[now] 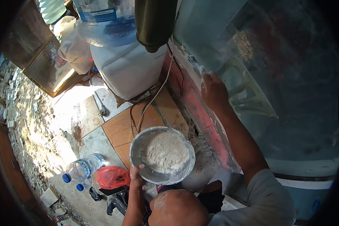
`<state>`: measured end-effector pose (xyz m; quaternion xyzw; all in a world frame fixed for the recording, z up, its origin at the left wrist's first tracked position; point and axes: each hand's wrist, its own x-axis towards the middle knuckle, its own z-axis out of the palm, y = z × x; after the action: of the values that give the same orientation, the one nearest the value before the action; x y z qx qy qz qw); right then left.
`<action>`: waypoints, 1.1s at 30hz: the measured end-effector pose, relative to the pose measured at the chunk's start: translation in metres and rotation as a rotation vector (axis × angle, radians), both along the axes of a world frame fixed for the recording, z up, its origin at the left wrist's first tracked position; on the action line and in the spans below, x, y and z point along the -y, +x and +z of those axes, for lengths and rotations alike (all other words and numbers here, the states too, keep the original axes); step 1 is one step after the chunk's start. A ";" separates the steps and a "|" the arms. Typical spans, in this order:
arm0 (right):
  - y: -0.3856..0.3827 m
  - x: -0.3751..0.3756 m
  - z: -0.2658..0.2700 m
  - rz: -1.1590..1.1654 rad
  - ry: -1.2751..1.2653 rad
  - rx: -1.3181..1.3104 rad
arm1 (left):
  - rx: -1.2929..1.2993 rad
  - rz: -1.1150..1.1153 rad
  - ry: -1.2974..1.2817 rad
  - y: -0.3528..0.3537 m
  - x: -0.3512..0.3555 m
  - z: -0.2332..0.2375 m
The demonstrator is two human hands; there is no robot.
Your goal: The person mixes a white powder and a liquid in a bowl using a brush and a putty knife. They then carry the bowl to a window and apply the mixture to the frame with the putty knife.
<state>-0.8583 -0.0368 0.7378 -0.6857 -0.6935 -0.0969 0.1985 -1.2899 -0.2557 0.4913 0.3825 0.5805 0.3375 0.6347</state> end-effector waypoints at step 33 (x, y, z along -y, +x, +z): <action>0.000 -0.001 -0.003 -0.023 -0.015 -0.004 | -0.057 0.063 0.229 0.031 -0.018 0.032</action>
<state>-0.8585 -0.0357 0.7352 -0.6954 -0.6858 -0.0930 0.1935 -1.2588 -0.2378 0.5236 0.4435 0.5676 0.4104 0.5592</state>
